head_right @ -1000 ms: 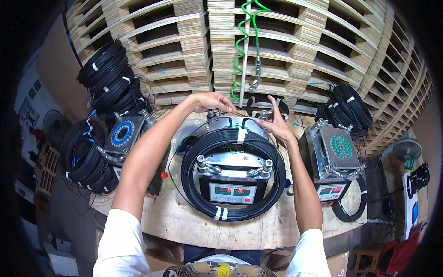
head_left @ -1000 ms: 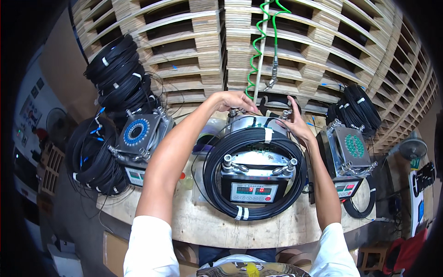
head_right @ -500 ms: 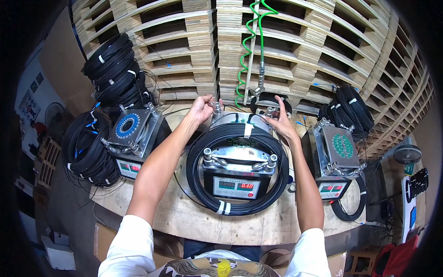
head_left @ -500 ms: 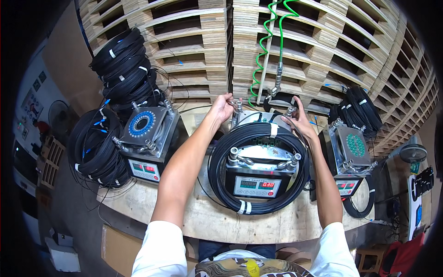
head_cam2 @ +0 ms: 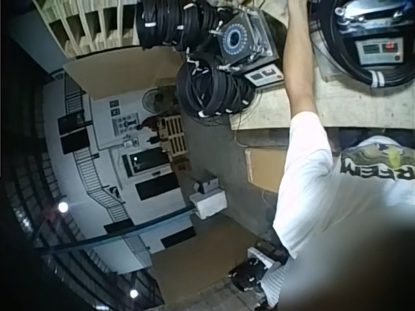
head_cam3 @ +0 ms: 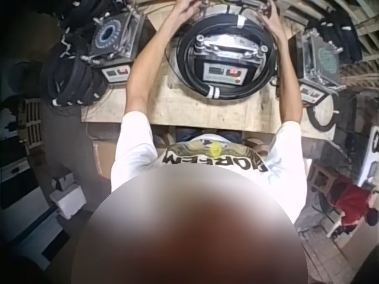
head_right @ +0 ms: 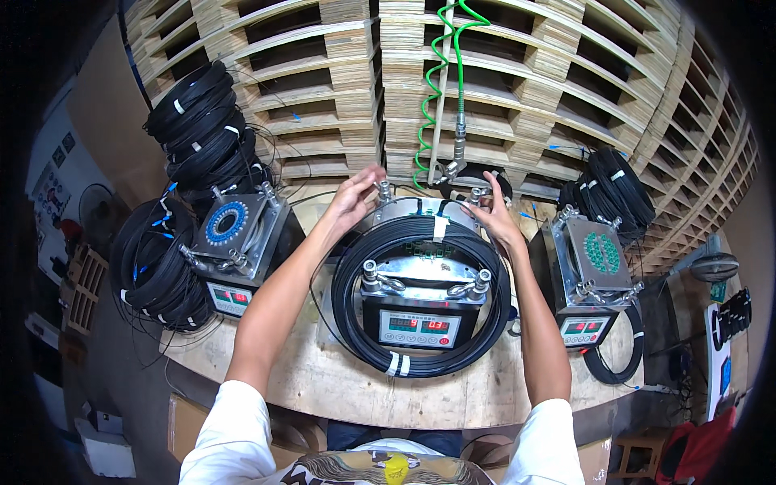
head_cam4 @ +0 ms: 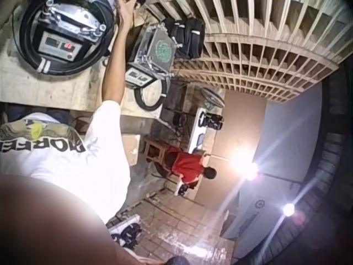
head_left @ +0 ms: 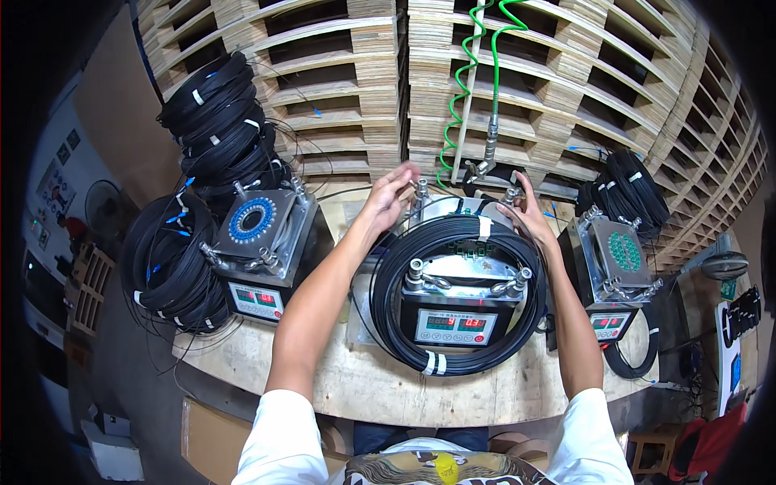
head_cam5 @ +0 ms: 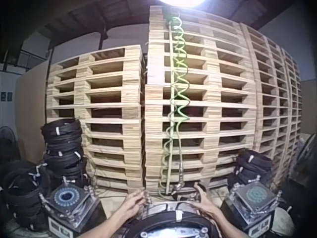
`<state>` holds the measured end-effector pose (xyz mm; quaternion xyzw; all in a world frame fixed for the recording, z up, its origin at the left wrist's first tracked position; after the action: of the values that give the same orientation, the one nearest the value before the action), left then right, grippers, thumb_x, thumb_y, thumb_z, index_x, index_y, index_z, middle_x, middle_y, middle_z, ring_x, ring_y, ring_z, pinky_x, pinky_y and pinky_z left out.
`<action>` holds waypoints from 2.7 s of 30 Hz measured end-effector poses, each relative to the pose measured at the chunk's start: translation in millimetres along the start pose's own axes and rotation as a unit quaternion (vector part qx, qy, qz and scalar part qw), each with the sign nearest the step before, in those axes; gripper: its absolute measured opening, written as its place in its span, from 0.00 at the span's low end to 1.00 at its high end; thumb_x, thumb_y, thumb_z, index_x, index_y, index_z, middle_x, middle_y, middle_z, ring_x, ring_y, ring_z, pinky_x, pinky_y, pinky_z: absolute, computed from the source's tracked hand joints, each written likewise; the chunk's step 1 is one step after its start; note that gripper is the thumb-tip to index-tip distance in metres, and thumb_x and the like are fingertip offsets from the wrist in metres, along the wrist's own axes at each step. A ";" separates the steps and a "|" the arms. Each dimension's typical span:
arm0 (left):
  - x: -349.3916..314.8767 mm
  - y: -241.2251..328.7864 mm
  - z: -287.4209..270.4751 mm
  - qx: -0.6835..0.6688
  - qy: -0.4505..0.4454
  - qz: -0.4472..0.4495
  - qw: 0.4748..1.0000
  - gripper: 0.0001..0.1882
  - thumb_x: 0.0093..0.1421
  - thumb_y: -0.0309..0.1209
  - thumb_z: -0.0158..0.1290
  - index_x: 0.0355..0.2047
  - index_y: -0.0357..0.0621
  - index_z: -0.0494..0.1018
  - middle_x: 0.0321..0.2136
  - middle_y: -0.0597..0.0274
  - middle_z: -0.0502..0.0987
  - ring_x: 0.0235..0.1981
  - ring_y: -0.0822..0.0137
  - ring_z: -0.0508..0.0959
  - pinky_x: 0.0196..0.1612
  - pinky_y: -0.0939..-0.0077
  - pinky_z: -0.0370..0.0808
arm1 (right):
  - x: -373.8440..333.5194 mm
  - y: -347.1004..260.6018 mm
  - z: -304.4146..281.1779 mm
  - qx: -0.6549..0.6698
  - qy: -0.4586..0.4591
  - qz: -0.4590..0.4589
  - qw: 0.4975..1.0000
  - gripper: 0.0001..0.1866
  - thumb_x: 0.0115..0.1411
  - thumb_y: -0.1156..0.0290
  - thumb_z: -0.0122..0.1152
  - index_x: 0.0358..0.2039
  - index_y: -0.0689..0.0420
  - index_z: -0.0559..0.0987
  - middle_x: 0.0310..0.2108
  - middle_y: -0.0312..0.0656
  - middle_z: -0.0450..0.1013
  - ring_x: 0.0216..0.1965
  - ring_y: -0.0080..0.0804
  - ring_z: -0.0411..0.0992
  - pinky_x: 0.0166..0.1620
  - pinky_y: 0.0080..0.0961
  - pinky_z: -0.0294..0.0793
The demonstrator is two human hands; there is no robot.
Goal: Manually position cable connectors into industrial heat-press machines for sealing or molding.
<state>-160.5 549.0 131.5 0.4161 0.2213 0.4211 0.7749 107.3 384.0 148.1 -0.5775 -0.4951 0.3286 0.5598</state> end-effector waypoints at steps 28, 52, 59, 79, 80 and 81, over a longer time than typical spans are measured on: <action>-20.4 20.1 -21.8 0.260 0.011 -0.066 0.963 0.16 0.70 0.40 0.55 0.56 0.55 0.78 0.40 0.67 0.82 0.42 0.76 0.79 0.41 0.79 0.74 | -3.2 1.9 0.9 0.027 -0.019 -0.002 0.999 0.48 0.63 0.73 0.67 0.74 0.44 0.47 0.48 0.52 0.75 0.49 0.35 0.75 0.52 0.32 0.75; -255.2 19.5 86.8 0.594 -0.003 0.365 0.717 0.14 0.58 0.38 0.64 0.30 0.41 0.74 0.29 0.60 0.67 0.35 0.60 0.67 0.43 0.66 0.62 | -223.0 -95.0 67.4 -0.384 0.166 -0.224 0.881 0.22 0.54 0.74 0.67 0.51 0.47 0.83 0.32 0.42 0.62 0.38 0.39 0.63 0.45 0.34 0.65; -263.0 17.2 66.1 0.490 0.062 0.423 0.760 0.08 0.63 0.30 0.60 0.41 0.42 0.80 0.27 0.61 0.70 0.31 0.62 0.68 0.40 0.66 0.64 | -223.1 -93.7 69.5 -0.371 0.160 -0.238 0.883 0.23 0.53 0.74 0.68 0.52 0.47 0.83 0.32 0.42 0.61 0.38 0.39 0.62 0.45 0.34 0.65; -272.2 37.2 56.3 0.539 0.061 0.331 0.772 0.16 0.61 0.33 0.62 0.45 0.36 0.75 0.30 0.55 0.75 0.34 0.55 0.75 0.38 0.63 0.72 | -224.2 -91.6 69.4 -0.371 0.169 -0.238 0.881 0.25 0.52 0.76 0.67 0.52 0.47 0.83 0.32 0.42 0.62 0.38 0.39 0.61 0.45 0.33 0.65; -276.1 38.9 63.2 0.538 0.075 0.326 0.774 0.14 0.62 0.32 0.61 0.44 0.35 0.75 0.30 0.55 0.75 0.32 0.58 0.75 0.37 0.65 0.72 | -224.6 -90.8 68.5 -0.374 0.170 -0.237 0.880 0.25 0.52 0.75 0.68 0.53 0.47 0.83 0.32 0.42 0.62 0.38 0.39 0.61 0.45 0.33 0.65; -278.1 39.0 66.3 0.536 0.088 0.320 0.776 0.13 0.63 0.31 0.60 0.43 0.34 0.75 0.29 0.54 0.76 0.30 0.60 0.74 0.36 0.66 0.72 | -225.5 -90.1 67.3 -0.377 0.171 -0.236 0.879 0.26 0.51 0.75 0.68 0.54 0.46 0.82 0.33 0.42 0.62 0.38 0.39 0.61 0.45 0.33 0.65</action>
<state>-285.0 297.5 198.7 0.7723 0.3322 0.4930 0.2240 -40.2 183.1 185.7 -0.6581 -0.5998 -0.1283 0.4367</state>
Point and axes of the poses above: each hand's wrist, its own x-axis towards the middle knuckle, its own z-axis out of the palm, y = z × x, the point moved 7 cm from there along x, towards the middle knuckle
